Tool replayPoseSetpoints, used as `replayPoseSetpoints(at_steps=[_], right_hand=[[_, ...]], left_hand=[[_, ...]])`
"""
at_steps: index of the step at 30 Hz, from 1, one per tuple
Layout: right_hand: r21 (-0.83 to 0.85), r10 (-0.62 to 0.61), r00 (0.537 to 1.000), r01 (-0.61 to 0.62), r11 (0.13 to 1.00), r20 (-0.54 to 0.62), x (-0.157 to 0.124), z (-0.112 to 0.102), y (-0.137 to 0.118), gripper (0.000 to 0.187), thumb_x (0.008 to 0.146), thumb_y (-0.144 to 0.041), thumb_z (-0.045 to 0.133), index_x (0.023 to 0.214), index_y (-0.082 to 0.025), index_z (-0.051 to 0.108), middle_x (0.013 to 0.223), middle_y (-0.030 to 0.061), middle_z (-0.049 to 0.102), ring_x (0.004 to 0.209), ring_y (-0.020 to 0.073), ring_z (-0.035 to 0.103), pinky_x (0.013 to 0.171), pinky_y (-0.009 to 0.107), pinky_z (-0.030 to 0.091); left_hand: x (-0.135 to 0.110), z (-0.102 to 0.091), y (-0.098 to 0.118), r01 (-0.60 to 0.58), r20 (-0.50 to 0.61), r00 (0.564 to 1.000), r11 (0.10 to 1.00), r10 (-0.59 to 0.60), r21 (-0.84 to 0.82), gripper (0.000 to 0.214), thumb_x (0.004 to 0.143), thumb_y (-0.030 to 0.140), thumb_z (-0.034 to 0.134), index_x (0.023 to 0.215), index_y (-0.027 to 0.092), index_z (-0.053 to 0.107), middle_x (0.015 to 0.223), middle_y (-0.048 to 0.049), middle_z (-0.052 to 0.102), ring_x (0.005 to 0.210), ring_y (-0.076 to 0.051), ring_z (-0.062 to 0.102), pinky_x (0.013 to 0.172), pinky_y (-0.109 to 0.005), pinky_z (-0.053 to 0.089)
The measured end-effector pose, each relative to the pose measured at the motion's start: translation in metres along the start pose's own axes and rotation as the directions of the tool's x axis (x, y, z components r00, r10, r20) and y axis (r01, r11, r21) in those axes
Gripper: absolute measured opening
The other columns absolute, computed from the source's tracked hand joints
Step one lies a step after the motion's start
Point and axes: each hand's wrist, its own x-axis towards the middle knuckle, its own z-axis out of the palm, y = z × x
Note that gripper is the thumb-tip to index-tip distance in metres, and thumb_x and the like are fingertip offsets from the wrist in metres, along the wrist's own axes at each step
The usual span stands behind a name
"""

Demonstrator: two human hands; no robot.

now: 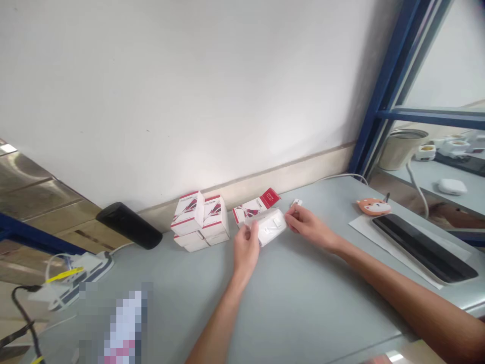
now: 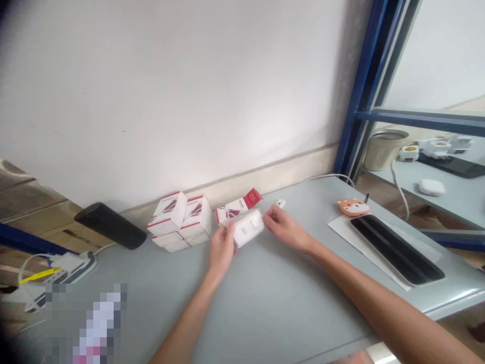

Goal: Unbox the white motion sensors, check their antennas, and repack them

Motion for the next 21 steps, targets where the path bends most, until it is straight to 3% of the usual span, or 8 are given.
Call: replayPoseSetpoints(at_steps=[4, 7, 10, 12, 15, 17, 19, 21], right_hand=[[-0.054, -0.017, 1.0, 0.017, 0.998, 0.015, -0.002, -0.006, -0.01, 0.032, 0.103, -0.052, 0.059, 0.089, -0.024, 0.051, 0.074, -0.0044, 0.052, 0.069, 0.0145, 0.044, 0.067, 0.032, 0.035], [0.02, 0.037, 0.996, -0.039, 0.999, 0.086, -0.005, -0.01, -0.017, 0.031, 0.104, -0.052, 0.059, 0.091, -0.024, 0.053, 0.073, -0.0041, 0.053, 0.07, 0.0152, 0.045, 0.07, 0.033, 0.034], [0.111, 0.047, 0.989, -0.063, 0.992, 0.142, -0.008, -0.011, -0.019, 0.034, 0.104, -0.054, 0.06, 0.091, -0.024, 0.055, 0.074, -0.0036, 0.054, 0.073, 0.0156, 0.045, 0.074, 0.034, 0.034], [0.147, 0.045, 0.988, -0.067, 0.987, 0.148, -0.008, -0.011, -0.018, 0.036, 0.104, -0.055, 0.061, 0.089, -0.024, 0.054, 0.075, -0.0033, 0.055, 0.074, 0.0159, 0.046, 0.075, 0.034, 0.033], [0.21, 0.049, 0.992, -0.073, 0.975, 0.118, -0.006, -0.011, -0.014, 0.038, 0.103, -0.057, 0.063, 0.087, -0.024, 0.052, 0.073, -0.0035, 0.054, 0.074, 0.0161, 0.046, 0.076, 0.034, 0.033], [0.278, 0.069, 0.994, -0.089, 0.956, 0.08, -0.004, -0.01, -0.012, 0.037, 0.101, -0.055, 0.066, 0.087, -0.024, 0.052, 0.073, -0.0037, 0.052, 0.073, 0.0157, 0.044, 0.075, 0.033, 0.034], [0.346, 0.11, 0.992, -0.122, 0.93, 0.054, -0.003, -0.01, -0.01, 0.035, 0.097, -0.05, 0.071, 0.084, -0.023, 0.053, 0.075, -0.0039, 0.05, 0.071, 0.0146, 0.042, 0.074, 0.032, 0.033], [0.404, 0.154, 0.987, -0.161, 0.901, 0.049, -0.002, -0.008, -0.01, 0.033, 0.091, -0.044, 0.076, 0.082, -0.022, 0.053, 0.077, -0.0037, 0.048, 0.071, 0.0137, 0.041, 0.072, 0.03, 0.033]], left_hand=[[0.002, -0.007, 0.009, 0.09, 0.094, 0.992, 0.996, -0.089, -0.014, 0.054, 0.088, 0.072, 0.068, 0.088, 0.018, 0.068, 0.067, -0.001, 0.064, 0.052, -0.014, 0.056, 0.044, -0.024, 0.037], [0.004, -0.019, 0.019, 0.149, 0.215, 0.967, 0.987, -0.135, -0.051, 0.056, 0.089, 0.066, 0.07, 0.116, 0.018, 0.073, 0.073, -0.0017, 0.068, 0.056, -0.015, 0.062, 0.041, -0.022, 0.032], [0.004, -0.029, 0.026, 0.311, 0.385, 0.895, 0.934, -0.226, -0.176, 0.063, 0.092, 0.06, 0.069, 0.143, 0.024, 0.064, 0.064, 0.0038, 0.06, 0.046, -0.011, 0.052, 0.041, -0.02, 0.028], [0.003, -0.031, 0.028, 0.434, 0.492, 0.829, 0.86, -0.266, -0.268, 0.062, 0.096, 0.054, 0.067, 0.15, 0.026, 0.058, 0.056, 0.0073, 0.053, 0.039, -0.008, 0.042, 0.042, -0.019, 0.029], [0.003, -0.03, 0.026, 0.575, 0.615, 0.745, 0.715, -0.257, -0.398, 0.044, 0.099, 0.04, 0.065, 0.139, 0.022, 0.066, 0.052, 0.0068, 0.051, 0.037, -0.007, 0.04, 0.043, -0.018, 0.033], [0.002, -0.029, 0.025, 0.614, 0.647, 0.73, 0.628, -0.221, -0.478, 0.028, 0.099, 0.037, 0.065, 0.118, 0.018, 0.073, 0.058, 0.003, 0.056, 0.042, -0.007, 0.048, 0.046, -0.018, 0.04], [0.0, -0.028, 0.026, 0.6, 0.63, 0.756, 0.57, -0.176, -0.561, 0.018, 0.097, 0.034, 0.069, 0.1, 0.016, 0.072, 0.071, -0.0025, 0.066, 0.054, -0.009, 0.06, 0.055, -0.019, 0.051], [-0.002, -0.026, 0.028, 0.531, 0.563, 0.812, 0.592, -0.152, -0.606, 0.011, 0.092, 0.025, 0.075, 0.092, 0.015, 0.07, 0.085, -0.0059, 0.072, 0.067, -0.01, 0.067, 0.065, -0.02, 0.058]])
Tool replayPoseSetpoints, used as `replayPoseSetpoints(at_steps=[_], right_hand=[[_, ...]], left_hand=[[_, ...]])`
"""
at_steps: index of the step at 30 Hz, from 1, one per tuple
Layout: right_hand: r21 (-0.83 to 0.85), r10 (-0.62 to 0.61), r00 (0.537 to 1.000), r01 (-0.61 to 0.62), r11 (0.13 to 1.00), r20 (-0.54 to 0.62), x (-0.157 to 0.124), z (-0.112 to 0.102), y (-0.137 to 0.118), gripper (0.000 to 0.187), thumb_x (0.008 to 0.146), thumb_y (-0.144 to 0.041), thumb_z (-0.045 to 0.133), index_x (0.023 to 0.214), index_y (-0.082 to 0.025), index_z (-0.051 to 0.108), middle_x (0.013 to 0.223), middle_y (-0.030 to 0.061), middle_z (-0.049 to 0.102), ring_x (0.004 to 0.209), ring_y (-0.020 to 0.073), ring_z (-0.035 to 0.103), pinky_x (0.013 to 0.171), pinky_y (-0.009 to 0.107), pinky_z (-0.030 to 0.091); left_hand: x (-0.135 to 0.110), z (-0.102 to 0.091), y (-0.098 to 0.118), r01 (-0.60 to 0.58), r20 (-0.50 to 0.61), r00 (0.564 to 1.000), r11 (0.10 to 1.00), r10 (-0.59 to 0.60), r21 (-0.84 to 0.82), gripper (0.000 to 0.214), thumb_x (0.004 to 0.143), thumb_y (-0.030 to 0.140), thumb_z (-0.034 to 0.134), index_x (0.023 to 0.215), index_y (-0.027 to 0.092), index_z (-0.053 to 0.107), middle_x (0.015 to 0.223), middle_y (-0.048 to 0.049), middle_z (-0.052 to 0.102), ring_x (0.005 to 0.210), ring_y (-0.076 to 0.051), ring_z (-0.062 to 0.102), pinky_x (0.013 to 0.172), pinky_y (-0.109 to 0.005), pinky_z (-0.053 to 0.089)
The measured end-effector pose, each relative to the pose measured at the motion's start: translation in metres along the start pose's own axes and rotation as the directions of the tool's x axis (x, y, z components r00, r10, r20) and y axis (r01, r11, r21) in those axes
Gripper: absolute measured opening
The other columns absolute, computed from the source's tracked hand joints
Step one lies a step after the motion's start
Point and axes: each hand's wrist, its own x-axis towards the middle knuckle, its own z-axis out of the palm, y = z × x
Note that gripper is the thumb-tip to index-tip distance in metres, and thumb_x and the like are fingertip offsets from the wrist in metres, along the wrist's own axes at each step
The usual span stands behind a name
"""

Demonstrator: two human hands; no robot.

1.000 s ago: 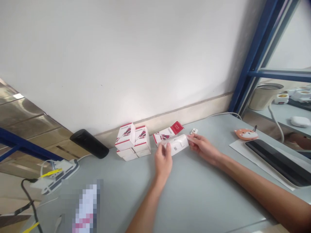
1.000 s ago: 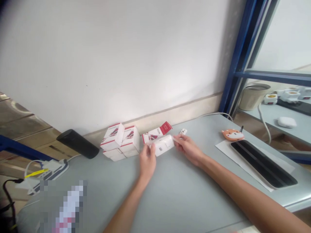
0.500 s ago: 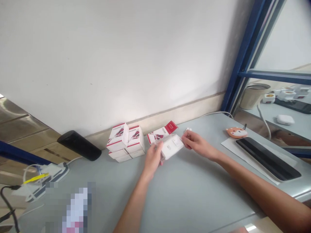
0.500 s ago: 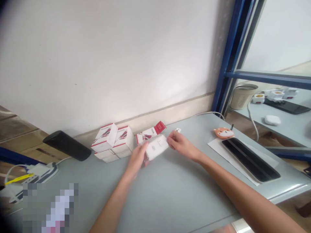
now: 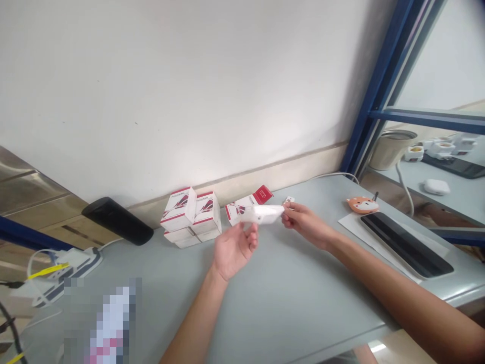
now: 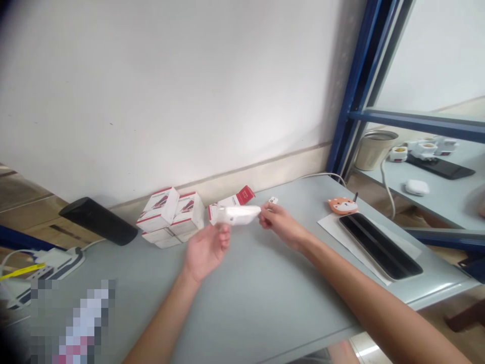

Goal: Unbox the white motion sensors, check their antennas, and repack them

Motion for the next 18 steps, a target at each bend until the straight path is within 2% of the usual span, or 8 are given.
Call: replayPoseSetpoints(at_steps=[2, 4, 6, 10, 12, 15, 16, 18], right_hand=[[0.037, 0.021, 1.0, -0.02, 0.999, -0.022, 0.0, 0.002, 0.002, 0.034, 0.088, -0.044, 0.079, 0.082, -0.022, 0.055, 0.079, -0.0029, 0.048, 0.072, 0.0134, 0.041, 0.071, 0.03, 0.035], [0.016, -0.003, 0.998, 0.004, 1.0, -0.066, 0.0, 0.005, 0.005, 0.038, 0.088, -0.051, 0.079, 0.082, -0.022, 0.056, 0.082, -0.0016, 0.051, 0.071, 0.0132, 0.042, 0.069, 0.03, 0.036], [-0.042, -0.055, 0.992, 0.05, 0.998, -0.112, -0.001, 0.007, 0.009, 0.042, 0.088, -0.058, 0.077, 0.082, -0.022, 0.057, 0.081, -0.0014, 0.052, 0.069, 0.013, 0.041, 0.068, 0.03, 0.036], [-0.16, -0.161, 0.975, 0.136, 0.978, -0.155, -0.003, 0.015, 0.013, 0.046, 0.085, -0.065, 0.08, 0.084, -0.023, 0.062, 0.077, -0.002, 0.053, 0.068, 0.0145, 0.043, 0.066, 0.031, 0.036], [-0.314, -0.343, 0.931, 0.29, 0.904, -0.128, -0.006, 0.019, 0.011, 0.045, 0.087, -0.066, 0.079, 0.084, -0.023, 0.065, 0.084, 0.0007, 0.055, 0.072, 0.0162, 0.047, 0.068, 0.032, 0.04], [-0.531, -0.604, 0.795, 0.532, 0.659, 0.047, -0.012, 0.023, 0.005, 0.042, 0.091, -0.065, 0.076, 0.085, -0.024, 0.07, 0.099, 0.0048, 0.053, 0.077, 0.0178, 0.051, 0.072, 0.036, 0.049], [-0.561, -0.63, 0.771, 0.565, 0.606, 0.096, -0.013, 0.024, 0.004, 0.04, 0.09, -0.065, 0.078, 0.089, -0.025, 0.071, 0.104, 0.0058, 0.052, 0.079, 0.018, 0.052, 0.073, 0.037, 0.052], [-0.592, -0.621, 0.767, 0.579, 0.561, 0.161, -0.015, 0.024, 0.004, 0.046, 0.083, -0.063, 0.085, 0.11, -0.029, 0.07, 0.117, 0.0083, 0.051, 0.086, 0.0197, 0.056, 0.078, 0.039, 0.057]], left_hand=[[0.0, 0.004, -0.003, -0.07, -0.052, 0.996, 0.993, 0.075, 0.092, 0.014, 0.086, 0.019, 0.081, 0.091, 0.015, 0.069, 0.087, -0.005, 0.073, 0.068, -0.01, 0.068, 0.067, -0.019, 0.058], [0.002, 0.006, -0.007, -0.103, -0.083, 0.989, 0.98, 0.118, 0.17, 0.022, 0.085, 0.023, 0.087, 0.092, 0.016, 0.068, 0.079, -0.0015, 0.071, 0.06, -0.008, 0.063, 0.059, -0.018, 0.054], [0.006, 0.008, -0.012, -0.119, -0.112, 0.983, 0.97, 0.146, 0.213, 0.032, 0.087, 0.04, 0.087, 0.096, 0.017, 0.068, 0.07, 0.0012, 0.068, 0.051, -0.007, 0.058, 0.05, -0.018, 0.047], [0.013, 0.007, -0.021, -0.079, -0.264, 0.946, 0.927, 0.185, 0.368, 0.055, 0.093, 0.073, 0.065, 0.113, 0.021, 0.066, 0.055, 0.0063, 0.056, 0.039, -0.008, 0.043, 0.04, -0.019, 0.031], [0.015, 0.006, -0.021, -0.032, -0.29, 0.944, 0.914, 0.16, 0.404, 0.058, 0.093, 0.078, 0.057, 0.11, 0.022, 0.065, 0.048, 0.0091, 0.045, 0.036, -0.008, 0.036, 0.039, -0.02, 0.024], [0.016, 0.004, -0.015, -0.001, -0.258, 0.959, 0.91, 0.118, 0.414, 0.057, 0.09, 0.079, 0.059, 0.095, 0.022, 0.064, 0.043, 0.0124, 0.027, 0.034, -0.008, 0.026, 0.038, -0.022, 0.019], [0.016, 0.003, -0.013, 0.001, -0.251, 0.961, 0.908, 0.115, 0.419, 0.057, 0.088, 0.078, 0.061, 0.092, 0.022, 0.063, 0.042, 0.0129, 0.024, 0.034, -0.008, 0.024, 0.038, -0.022, 0.018], [0.015, 0.0, -0.009, -0.008, -0.235, 0.964, 0.898, 0.124, 0.44, 0.056, 0.085, 0.077, 0.066, 0.092, 0.022, 0.064, 0.045, 0.012, 0.03, 0.036, -0.008, 0.026, 0.039, -0.022, 0.018]])
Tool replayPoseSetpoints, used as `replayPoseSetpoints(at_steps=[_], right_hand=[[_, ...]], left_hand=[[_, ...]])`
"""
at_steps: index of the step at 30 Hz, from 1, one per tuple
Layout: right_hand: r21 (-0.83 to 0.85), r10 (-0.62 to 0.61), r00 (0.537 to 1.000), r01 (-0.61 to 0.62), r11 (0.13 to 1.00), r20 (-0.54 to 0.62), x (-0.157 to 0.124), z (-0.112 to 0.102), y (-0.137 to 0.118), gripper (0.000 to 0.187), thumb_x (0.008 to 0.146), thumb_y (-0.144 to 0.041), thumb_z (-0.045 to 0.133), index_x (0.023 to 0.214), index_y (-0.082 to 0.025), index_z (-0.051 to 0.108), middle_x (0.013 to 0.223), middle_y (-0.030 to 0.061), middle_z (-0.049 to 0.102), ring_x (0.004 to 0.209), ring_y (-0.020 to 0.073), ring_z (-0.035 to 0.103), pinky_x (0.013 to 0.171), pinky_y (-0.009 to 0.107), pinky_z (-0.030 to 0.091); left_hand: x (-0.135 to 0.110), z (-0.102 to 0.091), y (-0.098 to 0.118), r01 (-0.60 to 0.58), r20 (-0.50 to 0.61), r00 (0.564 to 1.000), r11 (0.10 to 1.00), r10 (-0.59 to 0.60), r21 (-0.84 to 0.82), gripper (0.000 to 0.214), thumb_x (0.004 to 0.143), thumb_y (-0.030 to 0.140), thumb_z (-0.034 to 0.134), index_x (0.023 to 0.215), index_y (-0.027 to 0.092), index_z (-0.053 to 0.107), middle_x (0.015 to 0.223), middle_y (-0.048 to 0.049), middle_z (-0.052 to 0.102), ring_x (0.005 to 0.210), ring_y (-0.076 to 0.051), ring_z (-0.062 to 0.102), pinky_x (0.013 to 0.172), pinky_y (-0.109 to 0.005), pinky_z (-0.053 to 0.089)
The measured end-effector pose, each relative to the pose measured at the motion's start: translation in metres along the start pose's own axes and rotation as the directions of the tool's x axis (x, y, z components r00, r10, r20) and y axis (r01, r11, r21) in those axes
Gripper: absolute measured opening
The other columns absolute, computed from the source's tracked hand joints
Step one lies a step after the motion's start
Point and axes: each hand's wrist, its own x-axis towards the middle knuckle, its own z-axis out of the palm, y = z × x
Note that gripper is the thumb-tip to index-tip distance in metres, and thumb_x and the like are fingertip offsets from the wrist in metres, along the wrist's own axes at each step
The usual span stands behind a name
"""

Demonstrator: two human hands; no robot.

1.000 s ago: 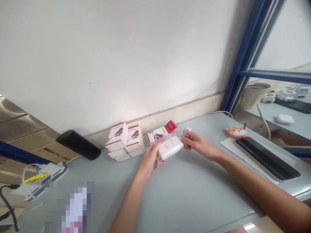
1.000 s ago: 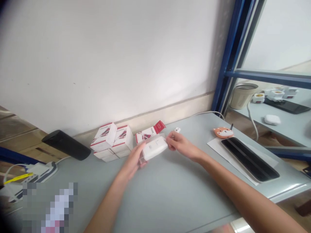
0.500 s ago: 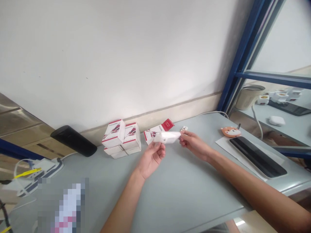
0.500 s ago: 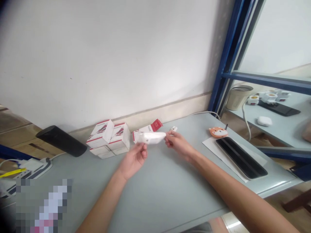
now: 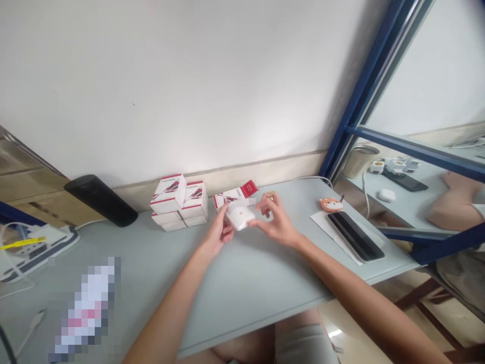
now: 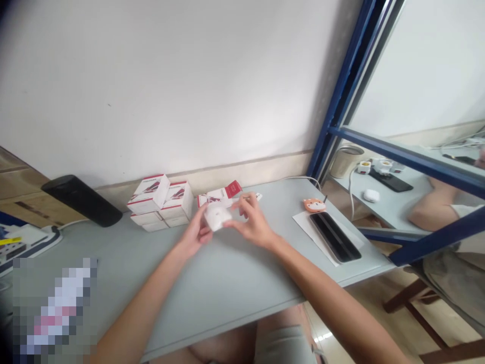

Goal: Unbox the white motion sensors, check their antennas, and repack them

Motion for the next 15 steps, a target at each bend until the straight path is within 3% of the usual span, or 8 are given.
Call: replayPoseSetpoints(at_steps=[2, 4, 6, 9, 11, 13, 15], right_hand=[[-0.041, -0.012, 0.996, 0.015, 0.999, 0.086, -0.002, 0.001, 0.002, 0.08, 0.073, -0.058, 0.095, 0.139, -0.034, 0.058, 0.138, 0.0122, 0.045, 0.107, 0.0251, 0.061, 0.092, 0.044, 0.061], [-0.112, -0.031, 0.976, 0.056, 0.992, 0.215, -0.005, 0.004, 0.006, 0.108, 0.069, -0.047, 0.1, 0.159, -0.038, 0.04, 0.16, 0.0149, 0.033, 0.138, 0.0334, 0.053, 0.111, 0.052, 0.055], [-0.179, -0.041, 0.939, 0.108, 0.978, 0.341, -0.007, 0.005, 0.011, 0.116, 0.074, -0.031, 0.097, 0.167, -0.042, 0.028, 0.173, 0.0141, 0.021, 0.156, 0.039, 0.037, 0.121, 0.059, 0.045], [-0.165, -0.039, 0.905, 0.119, 0.979, 0.423, -0.006, 0.002, 0.016, 0.118, 0.079, -0.019, 0.088, 0.171, -0.044, 0.017, 0.178, 0.0122, 0.017, 0.161, 0.0399, 0.03, 0.119, 0.058, 0.048], [-0.086, -0.053, 0.933, 0.089, 0.992, 0.356, -0.003, -0.001, 0.017, 0.119, 0.08, -0.021, 0.087, 0.172, -0.042, 0.014, 0.179, 0.0124, 0.017, 0.163, 0.0388, 0.028, 0.118, 0.056, 0.049], [0.03, -0.04, 0.979, 0.034, 0.999, 0.199, 0.001, -0.004, 0.015, 0.118, 0.079, -0.029, 0.089, 0.172, -0.038, 0.016, 0.177, 0.0143, 0.019, 0.162, 0.0386, 0.03, 0.12, 0.056, 0.048], [0.201, 0.059, 0.998, -0.065, 0.977, 0.039, 0.006, -0.007, 0.013, 0.115, 0.079, -0.039, 0.09, 0.17, -0.035, 0.02, 0.174, 0.0157, 0.025, 0.153, 0.038, 0.044, 0.118, 0.055, 0.049]], left_hand=[[0.0, -0.002, 0.0, -0.037, 0.011, 0.999, 0.999, 0.037, 0.028, 0.057, 0.084, 0.076, 0.069, 0.1, 0.022, 0.067, 0.053, 0.0082, 0.046, 0.042, -0.01, 0.039, 0.042, -0.022, 0.023], [0.0, -0.001, -0.002, -0.086, 0.032, 0.996, 0.994, 0.084, 0.065, 0.056, 0.083, 0.073, 0.074, 0.107, 0.022, 0.07, 0.064, 0.0041, 0.06, 0.052, -0.013, 0.051, 0.047, -0.023, 0.03], [-0.003, 0.004, -0.004, -0.133, 0.061, 0.99, 0.985, 0.127, 0.108, 0.054, 0.08, 0.066, 0.081, 0.108, 0.02, 0.072, 0.068, 0.0018, 0.064, 0.057, -0.014, 0.054, 0.05, -0.024, 0.032], [-0.011, 0.013, -0.002, -0.209, 0.121, 0.974, 0.966, 0.192, 0.152, 0.052, 0.079, 0.057, 0.086, 0.112, 0.019, 0.073, 0.076, -0.0008, 0.068, 0.063, -0.015, 0.056, 0.054, -0.024, 0.034], [-0.015, 0.017, 0.006, -0.256, 0.174, 0.958, 0.955, 0.229, 0.149, 0.054, 0.082, 0.059, 0.082, 0.118, 0.02, 0.071, 0.086, -0.0032, 0.069, 0.07, -0.016, 0.059, 0.058, -0.025, 0.039], [-0.015, 0.02, 0.018, -0.335, 0.209, 0.933, 0.92, 0.293, 0.205, 0.059, 0.091, 0.068, 0.067, 0.124, 0.019, 0.07, 0.088, -0.0048, 0.067, 0.07, -0.017, 0.059, 0.061, -0.027, 0.044], [-0.007, 0.019, 0.03, -0.449, 0.192, 0.894, 0.825, 0.406, 0.345, 0.066, 0.1, 0.071, 0.046, 0.132, 0.018, 0.066, 0.083, -0.0043, 0.063, 0.068, -0.017, 0.057, 0.065, -0.03, 0.048]])
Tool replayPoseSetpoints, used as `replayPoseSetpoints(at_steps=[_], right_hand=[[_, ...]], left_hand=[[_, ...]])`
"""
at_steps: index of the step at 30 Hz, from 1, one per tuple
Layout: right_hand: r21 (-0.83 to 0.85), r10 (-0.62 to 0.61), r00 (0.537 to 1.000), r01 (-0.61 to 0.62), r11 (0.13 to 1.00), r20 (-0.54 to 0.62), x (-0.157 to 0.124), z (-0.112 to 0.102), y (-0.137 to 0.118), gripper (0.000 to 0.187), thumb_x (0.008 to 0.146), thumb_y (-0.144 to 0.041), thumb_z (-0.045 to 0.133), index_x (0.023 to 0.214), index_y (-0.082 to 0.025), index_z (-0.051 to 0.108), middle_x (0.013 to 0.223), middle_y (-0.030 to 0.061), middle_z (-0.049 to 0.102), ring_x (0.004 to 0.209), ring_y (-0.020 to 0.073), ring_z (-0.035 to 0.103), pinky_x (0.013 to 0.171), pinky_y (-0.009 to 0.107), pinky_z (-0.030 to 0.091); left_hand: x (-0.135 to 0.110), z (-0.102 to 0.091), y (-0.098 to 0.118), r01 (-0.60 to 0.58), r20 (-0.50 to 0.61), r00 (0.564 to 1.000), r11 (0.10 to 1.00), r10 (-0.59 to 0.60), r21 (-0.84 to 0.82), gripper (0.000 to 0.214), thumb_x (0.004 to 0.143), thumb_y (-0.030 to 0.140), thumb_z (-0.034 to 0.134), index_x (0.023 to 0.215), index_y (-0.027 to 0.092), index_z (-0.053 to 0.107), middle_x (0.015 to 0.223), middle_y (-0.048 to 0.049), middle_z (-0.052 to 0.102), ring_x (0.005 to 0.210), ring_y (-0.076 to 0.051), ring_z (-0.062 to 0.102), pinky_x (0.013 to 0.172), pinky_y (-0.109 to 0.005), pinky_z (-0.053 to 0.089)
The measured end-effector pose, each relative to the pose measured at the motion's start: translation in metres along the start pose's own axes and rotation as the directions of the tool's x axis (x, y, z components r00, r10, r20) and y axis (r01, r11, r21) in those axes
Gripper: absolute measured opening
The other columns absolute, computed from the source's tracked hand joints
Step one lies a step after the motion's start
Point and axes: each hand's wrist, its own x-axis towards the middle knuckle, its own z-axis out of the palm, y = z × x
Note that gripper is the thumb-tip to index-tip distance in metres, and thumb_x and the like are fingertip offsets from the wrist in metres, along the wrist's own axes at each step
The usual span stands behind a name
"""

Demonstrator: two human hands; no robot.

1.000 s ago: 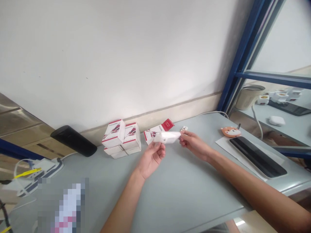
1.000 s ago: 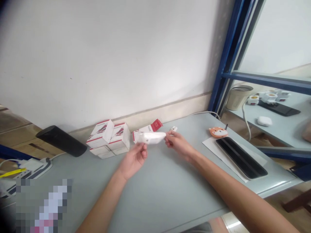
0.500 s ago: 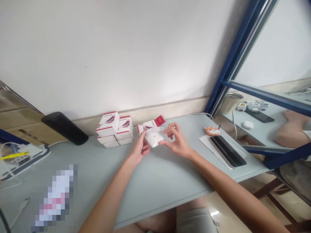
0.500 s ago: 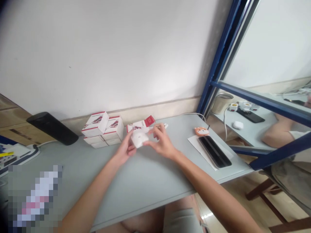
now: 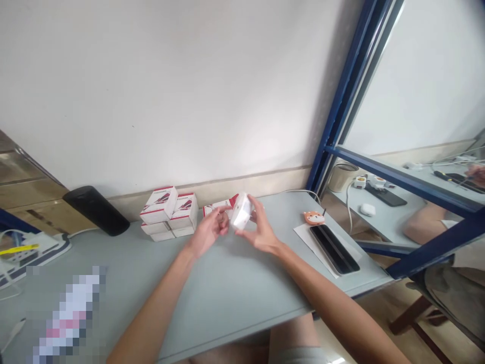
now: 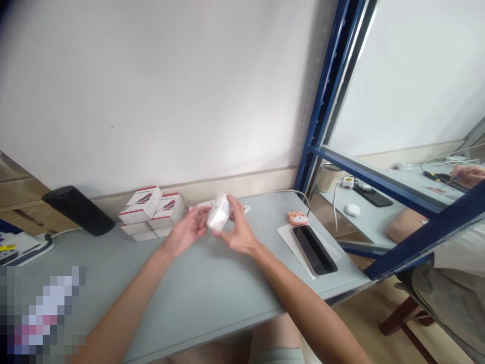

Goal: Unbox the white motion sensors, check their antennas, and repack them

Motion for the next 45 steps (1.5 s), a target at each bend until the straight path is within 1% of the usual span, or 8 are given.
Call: replayPoseSetpoints(at_steps=[3, 6, 11, 18, 27, 33, 40, 45], right_hand=[[0.275, 0.197, 0.965, -0.144, 0.951, -0.176, 0.008, -0.007, -0.001, 0.114, 0.077, -0.053, 0.089, 0.167, -0.036, 0.022, 0.172, 0.0158, 0.031, 0.134, 0.0345, 0.064, 0.109, 0.053, 0.057], [0.361, 0.309, 0.902, -0.192, 0.913, -0.303, 0.015, -0.021, 0.003, 0.113, 0.079, -0.058, 0.085, 0.166, -0.034, 0.017, 0.171, 0.0173, 0.03, 0.136, 0.0342, 0.063, 0.109, 0.051, 0.057], [0.358, 0.419, 0.787, -0.269, 0.894, -0.453, 0.021, -0.042, 0.006, 0.115, 0.075, -0.057, 0.086, 0.166, -0.03, 0.021, 0.169, 0.0202, 0.032, 0.139, 0.035, 0.06, 0.116, 0.053, 0.05], [0.148, 0.175, 0.912, -0.128, 0.981, -0.372, 0.015, -0.027, -0.01, 0.114, 0.068, -0.052, 0.094, 0.163, -0.032, 0.034, 0.168, 0.017, 0.031, 0.121, 0.0313, 0.067, 0.103, 0.05, 0.059], [-0.176, -0.058, 0.988, 0.032, 0.984, -0.145, 0.002, -0.012, -0.008, 0.094, 0.088, -0.054, 0.08, 0.167, -0.036, 0.032, 0.166, 0.0145, 0.032, 0.15, 0.0357, 0.043, 0.113, 0.052, 0.053], [-0.314, -0.196, 0.98, 0.197, 0.929, 0.036, -0.002, -0.02, -0.014, 0.093, 0.095, -0.061, 0.071, 0.171, -0.036, 0.024, 0.172, 0.0132, 0.029, 0.159, 0.0391, 0.033, 0.128, 0.059, 0.037], [-0.405, -0.218, 0.974, 0.226, 0.886, 0.067, -0.007, -0.017, -0.019, 0.074, 0.103, -0.052, 0.061, 0.169, -0.038, 0.032, 0.171, 0.0116, 0.032, 0.158, 0.0379, 0.035, 0.127, 0.062, 0.037], [-0.422, -0.3, 0.94, 0.341, 0.84, 0.161, -0.008, -0.013, -0.023, 0.05, 0.103, -0.048, 0.059, 0.152, -0.037, 0.059, 0.15, 0.0092, 0.06, 0.155, 0.0394, 0.039, 0.124, 0.065, 0.037]], left_hand=[[0.023, -0.009, -0.001, -0.09, -0.12, 0.986, 0.971, 0.119, 0.223, 0.064, 0.094, 0.065, 0.061, 0.143, 0.024, 0.059, 0.097, -0.0055, 0.067, 0.09, -0.023, 0.064, 0.086, -0.035, 0.052], [0.04, -0.018, -0.011, -0.088, -0.13, 0.981, 0.927, 0.144, 0.365, 0.067, 0.071, 0.053, 0.09, 0.13, 0.027, 0.07, 0.125, -0.01, 0.07, 0.129, -0.035, 0.057, 0.114, -0.045, 0.041], [0.033, -0.023, -0.017, -0.063, -0.075, 0.992, 0.913, 0.102, 0.403, 0.05, 0.08, 0.057, 0.082, 0.118, 0.024, 0.078, 0.136, -0.0122, 0.073, 0.137, -0.041, 0.056, 0.12, -0.049, 0.037], [-0.009, -0.008, -0.019, -0.055, 0.012, 0.998, 0.983, 0.054, 0.177, 0.053, 0.091, 0.061, 0.071, 0.125, 0.022, 0.079, 0.131, -0.0087, 0.078, 0.122, -0.035, 0.069, 0.103, -0.036, 0.051], [-0.03, -0.002, -0.037, 0.018, -0.058, 0.998, 0.987, -0.028, -0.162, 0.046, 0.082, 0.052, 0.082, 0.114, 0.02, 0.082, 0.115, -0.0106, 0.081, 0.107, -0.031, 0.072, 0.093, -0.034, 0.053], [-0.03, -0.003, -0.049, 0.074, -0.104, 0.988, 0.937, -0.116, -0.34, 0.045, 0.075, 0.048, 0.086, 0.11, 0.02, 0.081, 0.1, -0.0075, 0.082, 0.092, -0.027, 0.074, 0.079, -0.032, 0.053], [-0.031, 0.005, -0.054, 0.093, -0.109, 0.982, 0.901, -0.153, -0.424, 0.044, 0.076, 0.05, 0.087, 0.105, 0.018, 0.079, 0.094, -0.0073, 0.081, 0.083, -0.025, 0.075, 0.077, -0.032, 0.054], [-0.03, 0.004, -0.05, 0.036, -0.183, 0.977, 0.926, -0.112, -0.375, 0.044, 0.082, 0.056, 0.082, 0.107, 0.02, 0.078, 0.1, -0.0081, 0.081, 0.092, -0.028, 0.075, 0.082, -0.035, 0.056]])
